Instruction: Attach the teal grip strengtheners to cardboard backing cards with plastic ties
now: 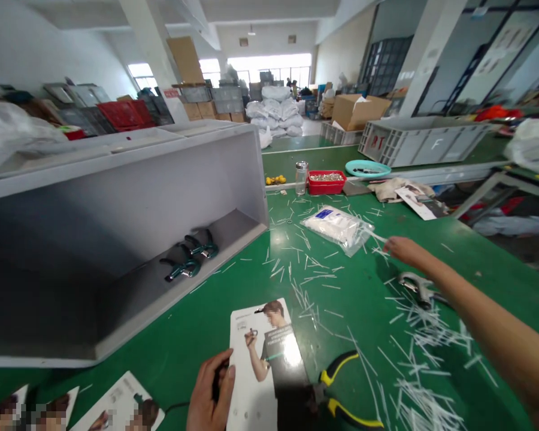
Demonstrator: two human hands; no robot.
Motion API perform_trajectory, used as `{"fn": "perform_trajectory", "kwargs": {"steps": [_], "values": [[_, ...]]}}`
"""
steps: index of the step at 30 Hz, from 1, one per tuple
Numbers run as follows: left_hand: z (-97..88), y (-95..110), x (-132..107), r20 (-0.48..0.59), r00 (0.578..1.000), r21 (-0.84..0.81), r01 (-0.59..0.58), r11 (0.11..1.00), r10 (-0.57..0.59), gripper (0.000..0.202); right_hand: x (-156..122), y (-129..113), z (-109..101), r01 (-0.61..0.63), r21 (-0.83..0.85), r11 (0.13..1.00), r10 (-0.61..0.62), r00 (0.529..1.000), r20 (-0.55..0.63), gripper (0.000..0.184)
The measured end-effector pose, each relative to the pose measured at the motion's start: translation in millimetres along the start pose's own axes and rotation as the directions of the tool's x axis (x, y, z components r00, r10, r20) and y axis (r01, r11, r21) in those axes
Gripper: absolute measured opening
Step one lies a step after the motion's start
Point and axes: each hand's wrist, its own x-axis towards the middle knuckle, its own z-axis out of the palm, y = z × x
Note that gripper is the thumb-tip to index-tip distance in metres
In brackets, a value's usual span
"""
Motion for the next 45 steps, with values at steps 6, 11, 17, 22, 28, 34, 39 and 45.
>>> {"fn": "perform_trajectory", "kwargs": {"steps": [6,11,17,22,28,34,39,45], "values": [[-2.4,0,1,0.050,0.998,-0.005,-0.046,0.999,0.046,0.037,-102,-21,24,0.227,0.239,0.944,-0.312,0.848,0.428,0.053],[3.1,3,-7,0.026,0.997,-0.140,0.077,0.987,-0.075,0.063,-108,-94,72,0.427,0.214,0.879,-0.477,0.791,0.383,0.031],[1.1,4,-15,0.037,0.999,-0.112,0.009,0.994,-0.005,0.041,-101,-115,76,0.505,0.036,0.862,-0.499,0.835,0.233,0.015],[-10.2,9,6,0.052,0.997,-0.204,0.063,0.977,-0.054,0.038,-126,-133,77,0.581,0.034,0.813,-0.574,0.790,0.217,0.018],[-30.8,19,11,0.036,0.981,-0.271,0.192,0.943,-0.189,0.040,-143,-181,99,0.623,-0.030,0.781,-0.606,0.769,0.203,0.014],[-47.3,21,5,0.188,0.927,-0.478,0.375,0.794,-0.324,0.048,-128,-197,97,0.647,-0.094,0.757,-0.614,0.753,0.235,0.016],[-41.3,27,6,0.335,0.892,-0.581,0.449,0.679,-0.302,0.048,-125,-199,96,0.655,-0.124,0.746,-0.610,0.745,0.271,0.015],[-29.7,17,10,0.373,0.888,-0.609,0.452,0.652,-0.268,0.047,-123,-208,104,0.665,-0.153,0.731,-0.604,0.735,0.308,0.013]]}}
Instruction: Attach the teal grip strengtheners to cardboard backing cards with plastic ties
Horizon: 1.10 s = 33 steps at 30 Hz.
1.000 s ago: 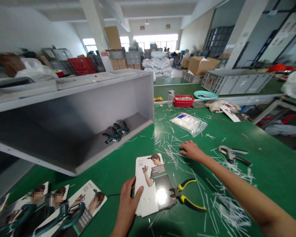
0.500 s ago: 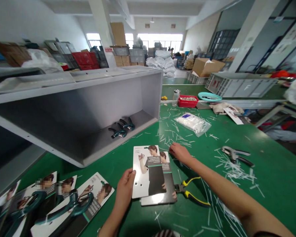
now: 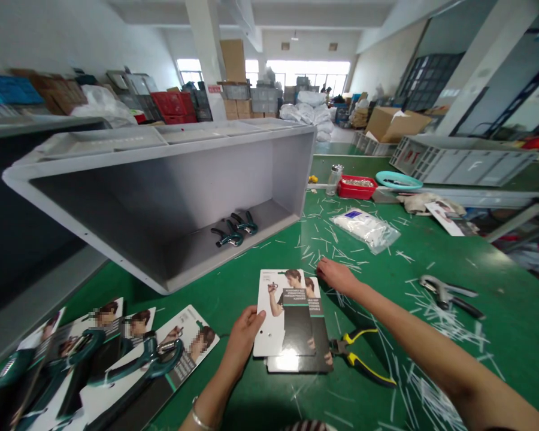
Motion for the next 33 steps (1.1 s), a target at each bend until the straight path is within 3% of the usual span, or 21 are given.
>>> {"fn": "perform_trajectory", "kwargs": {"steps": [7,13,16,20,22,23,27,30,33], "values": [[-5.5,-13,3,-0.044,0.999,-0.004,-0.025,1.000,0.025,0.045,1,2,4,-0.028,0.064,0.998,0.028,1.000,0.001,0.014],[-4.2,-16,5,-0.045,0.997,0.034,-0.055,0.998,0.056,0.045,6,7,3,-0.004,0.257,0.967,0.013,0.999,-0.031,0.001],[-5.2,-18,5,-0.039,0.996,0.039,-0.074,0.997,0.075,0.045,2,15,-8,-0.015,0.405,0.914,0.056,0.995,-0.089,0.004],[-5.7,-20,4,-0.022,0.995,0.032,-0.099,0.995,0.099,0.043,-17,15,-23,-0.009,0.629,0.778,0.083,0.993,-0.088,0.018],[-5.9,-21,4,-0.022,0.994,0.035,-0.103,0.994,0.104,0.042,-32,8,-30,0.010,0.756,0.654,0.057,0.996,-0.063,0.028],[-6.0,-22,5,-0.023,0.994,0.036,-0.107,0.994,0.108,0.042,-39,2,-33,0.010,0.837,0.548,0.042,0.998,-0.039,0.032],[-7.2,-23,5,-0.016,0.993,0.043,-0.114,0.992,0.115,0.041,-62,-24,-41,-0.090,0.996,-0.008,-0.060,0.994,0.090,0.030],[-8.0,-23,5,-0.024,0.991,0.067,-0.129,0.989,0.131,0.041,-70,-41,-45,-0.149,0.965,-0.214,-0.128,0.984,0.124,0.025],[-8.3,-23,4,-0.034,0.989,0.074,-0.140,0.987,0.142,0.042,-72,-54,-45,-0.190,0.924,-0.331,-0.223,0.967,0.119,0.022]]}}
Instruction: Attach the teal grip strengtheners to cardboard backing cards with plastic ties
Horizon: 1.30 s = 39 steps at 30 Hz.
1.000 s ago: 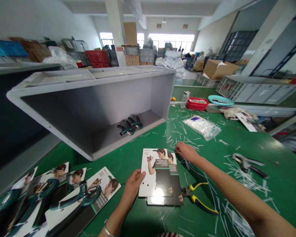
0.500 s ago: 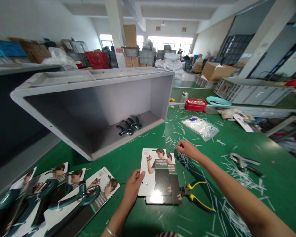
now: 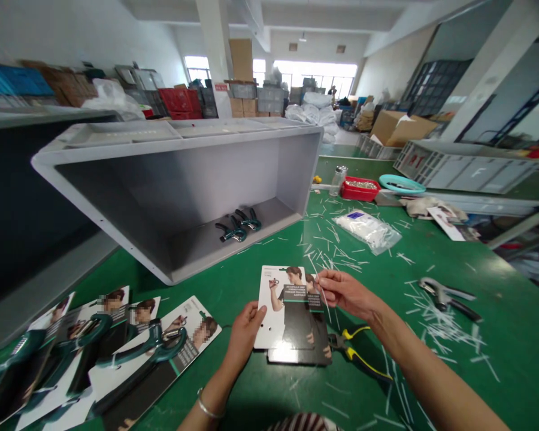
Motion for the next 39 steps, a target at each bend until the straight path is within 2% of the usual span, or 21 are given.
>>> {"fn": "perform_trajectory", "kwargs": {"steps": [4,13,18,21,23,26,28,33,36,39], "values": [[0.2,-3,1,0.006,1.000,-0.015,-0.001,1.000,0.001,0.041,4,7,9,0.000,0.077,0.997,-0.003,0.999,0.045,0.020],[-0.2,-7,2,0.016,1.000,-0.057,-0.003,0.998,0.004,0.042,14,26,18,0.011,0.096,0.995,-0.012,1.000,0.015,0.023],[2.0,-4,3,0.002,1.000,-0.097,-0.019,0.995,0.019,0.050,17,40,24,0.051,-0.110,0.993,-0.065,0.990,-0.124,0.026],[-7.0,12,2,-0.019,1.000,-0.133,0.015,0.991,-0.017,0.053,15,35,27,0.104,-0.243,0.964,-0.156,0.966,-0.207,0.029],[-19.2,29,0,-0.014,0.999,-0.141,0.050,0.989,-0.053,0.054,15,28,30,0.190,-0.305,0.933,-0.272,0.929,-0.251,0.029],[-38.7,55,-4,0.019,0.995,-0.121,0.100,0.988,-0.098,0.057,17,21,41,0.324,-0.417,0.849,-0.464,0.835,-0.296,0.027],[-46.9,65,-7,0.040,0.991,-0.120,0.133,0.984,-0.129,0.057,21,27,54,0.331,-0.509,0.795,-0.523,0.799,-0.297,0.024],[-47.3,60,-9,0.018,0.990,-0.161,0.143,0.976,-0.142,0.052,27,66,79,0.274,-0.651,0.708,-0.516,0.830,-0.212,0.019],[-42.6,55,-7,0.029,0.990,-0.162,0.138,0.977,-0.135,0.054,28,82,81,0.304,-0.682,0.665,-0.540,0.827,-0.158,0.017],[-38.4,55,-4,0.034,0.990,-0.145,0.140,0.979,-0.137,0.054,27,86,77,0.310,-0.705,0.638,-0.554,0.820,-0.141,0.017]]}}
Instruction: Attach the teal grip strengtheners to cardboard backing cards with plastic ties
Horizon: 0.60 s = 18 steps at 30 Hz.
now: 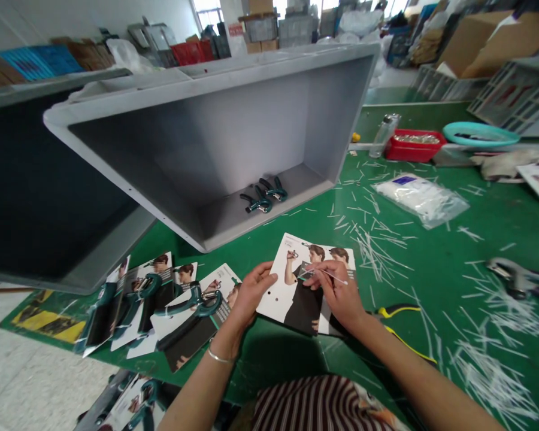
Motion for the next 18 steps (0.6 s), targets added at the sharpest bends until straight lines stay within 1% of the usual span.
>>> {"fn": "perform_trajectory", "kwargs": {"steps": [6,8,10,12,14,16,18], "values": [[6.0,-1,2,-0.018,1.000,0.030,0.014,0.999,-0.013,0.054,-1,9,-2,0.022,-0.050,0.999,-0.023,0.999,-0.029,0.017],[5.9,1,2,-0.028,1.000,0.034,0.010,0.999,-0.009,0.055,-2,12,-1,0.031,-0.064,0.997,-0.032,0.999,-0.011,0.018],[4.8,6,2,-0.022,1.000,0.046,0.001,0.999,0.000,0.055,-2,13,1,0.033,-0.068,0.997,-0.032,0.999,0.025,0.018],[3.5,16,3,-0.016,1.000,0.064,-0.020,0.998,0.021,0.051,-1,12,2,0.022,-0.064,0.998,-0.019,0.998,0.055,0.018],[3.1,22,7,-0.011,0.998,0.068,-0.066,0.995,0.067,0.047,2,10,3,0.007,-0.073,0.997,-0.003,0.999,0.055,0.018],[4.3,22,12,-0.034,0.993,0.105,-0.110,0.988,0.114,0.046,6,8,4,0.002,-0.093,0.996,0.002,0.999,0.037,0.017],[6.6,13,19,-0.067,0.990,0.186,-0.110,0.976,0.124,0.041,9,7,6,0.018,-0.094,0.995,-0.015,0.999,0.031,0.017]]}}
